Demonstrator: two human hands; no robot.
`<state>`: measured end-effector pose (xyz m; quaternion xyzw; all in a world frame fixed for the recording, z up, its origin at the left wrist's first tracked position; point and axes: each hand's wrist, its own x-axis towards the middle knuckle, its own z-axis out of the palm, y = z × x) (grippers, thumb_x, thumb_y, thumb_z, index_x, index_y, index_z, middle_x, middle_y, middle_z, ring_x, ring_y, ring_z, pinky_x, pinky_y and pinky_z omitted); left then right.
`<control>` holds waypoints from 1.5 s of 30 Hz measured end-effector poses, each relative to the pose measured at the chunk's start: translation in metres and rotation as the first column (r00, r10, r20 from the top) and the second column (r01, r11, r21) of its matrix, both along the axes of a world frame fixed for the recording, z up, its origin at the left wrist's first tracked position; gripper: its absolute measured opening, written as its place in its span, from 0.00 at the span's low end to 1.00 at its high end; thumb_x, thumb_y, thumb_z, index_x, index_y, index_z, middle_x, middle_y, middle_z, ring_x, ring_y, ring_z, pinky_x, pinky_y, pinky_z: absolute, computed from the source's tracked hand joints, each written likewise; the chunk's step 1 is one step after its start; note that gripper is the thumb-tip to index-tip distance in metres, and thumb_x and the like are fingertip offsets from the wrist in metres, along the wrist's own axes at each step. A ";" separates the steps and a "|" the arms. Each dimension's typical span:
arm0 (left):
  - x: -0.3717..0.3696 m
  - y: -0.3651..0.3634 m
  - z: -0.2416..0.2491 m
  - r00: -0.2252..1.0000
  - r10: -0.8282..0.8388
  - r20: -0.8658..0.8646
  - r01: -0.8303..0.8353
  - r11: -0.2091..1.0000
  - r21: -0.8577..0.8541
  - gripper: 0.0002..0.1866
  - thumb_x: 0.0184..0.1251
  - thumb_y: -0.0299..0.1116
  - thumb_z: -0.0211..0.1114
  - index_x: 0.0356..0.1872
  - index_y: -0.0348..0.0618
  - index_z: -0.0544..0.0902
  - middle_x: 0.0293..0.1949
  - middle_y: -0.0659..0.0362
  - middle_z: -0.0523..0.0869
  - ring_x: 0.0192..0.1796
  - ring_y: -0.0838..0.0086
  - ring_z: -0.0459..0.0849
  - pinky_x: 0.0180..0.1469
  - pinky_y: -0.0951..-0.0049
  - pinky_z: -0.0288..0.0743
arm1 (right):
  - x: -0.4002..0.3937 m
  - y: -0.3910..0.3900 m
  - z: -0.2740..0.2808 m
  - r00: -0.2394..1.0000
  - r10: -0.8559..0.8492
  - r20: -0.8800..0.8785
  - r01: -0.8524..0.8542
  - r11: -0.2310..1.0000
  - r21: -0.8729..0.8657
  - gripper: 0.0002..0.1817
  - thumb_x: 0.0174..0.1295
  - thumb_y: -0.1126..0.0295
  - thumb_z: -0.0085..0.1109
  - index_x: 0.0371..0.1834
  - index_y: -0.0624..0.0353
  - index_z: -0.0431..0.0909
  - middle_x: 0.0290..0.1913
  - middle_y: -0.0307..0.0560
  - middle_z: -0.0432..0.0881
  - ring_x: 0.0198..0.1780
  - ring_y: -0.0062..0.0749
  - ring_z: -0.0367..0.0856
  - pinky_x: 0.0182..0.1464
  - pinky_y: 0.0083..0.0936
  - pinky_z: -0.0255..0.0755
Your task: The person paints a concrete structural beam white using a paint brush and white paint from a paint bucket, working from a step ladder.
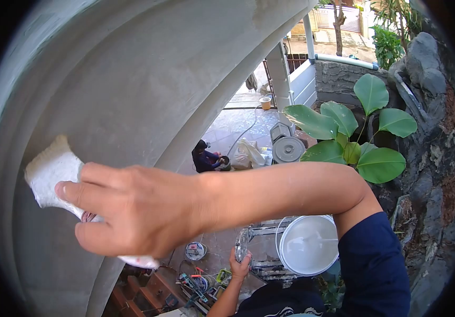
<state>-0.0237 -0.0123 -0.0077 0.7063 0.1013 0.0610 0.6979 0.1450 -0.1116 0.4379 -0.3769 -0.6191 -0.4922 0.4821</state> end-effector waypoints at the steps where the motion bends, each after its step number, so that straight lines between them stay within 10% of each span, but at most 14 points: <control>1: 0.000 -0.002 0.004 1.000 0.002 -0.010 -0.002 1.000 -0.005 0.10 0.59 0.27 0.65 0.40 0.41 0.75 0.30 0.62 0.83 0.31 0.80 0.80 0.37 0.76 0.75 | 0.007 -0.004 0.002 0.988 0.153 0.025 -0.152 0.987 -0.049 0.06 0.51 0.70 0.66 0.26 0.58 0.78 0.45 0.57 0.82 0.40 0.47 0.81 0.44 0.38 0.79; 3: -0.001 -0.002 0.004 1.000 0.004 -0.025 -0.004 1.000 -0.005 0.11 0.59 0.27 0.65 0.41 0.41 0.75 0.31 0.62 0.83 0.32 0.80 0.80 0.37 0.76 0.75 | 0.060 -0.018 0.011 0.958 0.288 0.001 -0.288 0.957 0.041 0.06 0.53 0.72 0.70 0.32 0.57 0.82 0.40 0.45 0.88 0.39 0.37 0.86 0.41 0.32 0.81; 6: 0.000 0.001 0.001 1.000 -0.003 -0.022 0.003 1.000 -0.002 0.12 0.59 0.27 0.65 0.42 0.40 0.75 0.31 0.62 0.83 0.32 0.80 0.80 0.38 0.76 0.74 | 0.127 -0.090 0.010 0.796 0.351 -0.493 -0.361 0.929 0.078 0.06 0.62 0.70 0.69 0.40 0.57 0.86 0.39 0.44 0.89 0.37 0.22 0.87 0.35 0.24 0.81; 11: 0.001 0.000 0.002 1.000 -0.019 -0.005 0.019 1.000 0.000 0.13 0.59 0.28 0.66 0.44 0.40 0.74 0.31 0.63 0.82 0.32 0.81 0.80 0.38 0.77 0.74 | 0.269 -0.203 0.003 0.670 0.123 -0.732 0.097 0.963 0.250 0.06 0.69 0.68 0.61 0.41 0.59 0.80 0.32 0.43 0.86 0.33 0.26 0.85 0.35 0.22 0.81; 14: 0.001 0.000 -0.002 1.000 -0.012 0.008 0.012 1.000 -0.018 0.15 0.59 0.28 0.67 0.46 0.40 0.75 0.31 0.63 0.82 0.32 0.81 0.80 0.38 0.77 0.74 | 0.340 -0.226 0.006 0.684 -0.189 -0.705 0.400 0.905 0.146 0.05 0.67 0.68 0.63 0.36 0.58 0.82 0.30 0.41 0.85 0.30 0.23 0.83 0.32 0.22 0.77; 17: 0.001 0.004 -0.013 1.000 -0.005 0.024 0.005 1.000 0.018 0.17 0.59 0.28 0.67 0.48 0.39 0.75 0.32 0.63 0.82 0.33 0.81 0.80 0.39 0.77 0.74 | 0.229 -0.136 0.031 0.735 -0.320 -0.598 0.518 0.833 0.191 0.06 0.66 0.68 0.63 0.33 0.56 0.83 0.30 0.41 0.86 0.28 0.24 0.80 0.32 0.23 0.74; 19: 0.003 0.005 -0.014 1.000 -0.014 0.026 0.014 1.000 0.007 0.17 0.59 0.29 0.67 0.49 0.39 0.76 0.33 0.63 0.83 0.33 0.80 0.80 0.40 0.76 0.75 | 0.179 -0.081 0.032 0.730 -0.583 -0.357 0.676 0.691 0.255 0.08 0.62 0.64 0.65 0.34 0.58 0.85 0.32 0.56 0.84 0.36 0.44 0.83 0.35 0.38 0.77; 25: 0.001 0.007 -0.022 0.999 -0.015 0.037 0.012 0.996 0.087 0.17 0.59 0.30 0.67 0.48 0.38 0.76 0.33 0.62 0.83 0.36 0.78 0.81 0.42 0.74 0.75 | -0.045 0.037 0.011 0.988 -0.077 -0.132 0.087 0.993 0.075 0.08 0.52 0.70 0.64 0.29 0.62 0.77 0.37 0.63 0.72 0.36 0.51 0.77 0.39 0.41 0.77; 30: 0.001 0.006 -0.025 0.999 -0.020 0.039 0.016 0.995 0.097 0.18 0.59 0.31 0.68 0.50 0.39 0.76 0.34 0.62 0.83 0.37 0.78 0.80 0.44 0.75 0.75 | -0.072 0.069 0.028 0.870 0.491 -0.040 -0.493 0.867 -0.077 0.05 0.50 0.73 0.64 0.27 0.61 0.77 0.36 0.54 0.78 0.37 0.46 0.80 0.38 0.35 0.79; 33: 0.001 0.006 -0.014 0.998 -0.016 0.066 0.007 0.991 0.133 0.20 0.59 0.30 0.68 0.52 0.39 0.76 0.34 0.62 0.83 0.38 0.79 0.80 0.46 0.75 0.74 | -0.013 0.044 0.039 0.785 0.554 -0.277 -0.596 0.798 -0.090 0.04 0.59 0.72 0.69 0.33 0.58 0.83 0.34 0.46 0.87 0.40 0.32 0.86 0.41 0.28 0.79; 39: 0.002 0.003 -0.009 0.998 -0.004 0.061 -0.004 0.990 0.138 0.24 0.59 0.31 0.69 0.57 0.39 0.74 0.35 0.61 0.83 0.39 0.80 0.80 0.46 0.75 0.74 | 0.134 -0.109 -0.005 0.626 0.419 -0.658 -0.445 0.885 0.141 0.11 0.72 0.66 0.55 0.48 0.64 0.78 0.48 0.56 0.84 0.45 0.41 0.88 0.51 0.31 0.84; 45: 0.003 0.001 -0.016 0.991 0.009 0.131 -0.029 0.988 0.152 0.26 0.59 0.32 0.69 0.58 0.38 0.73 0.36 0.58 0.84 0.39 0.75 0.81 0.45 0.72 0.75 | 0.178 -0.138 -0.008 0.567 -0.177 -0.805 0.371 0.927 0.058 0.14 0.70 0.57 0.61 0.42 0.58 0.81 0.40 0.42 0.84 0.37 0.24 0.86 0.42 0.18 0.77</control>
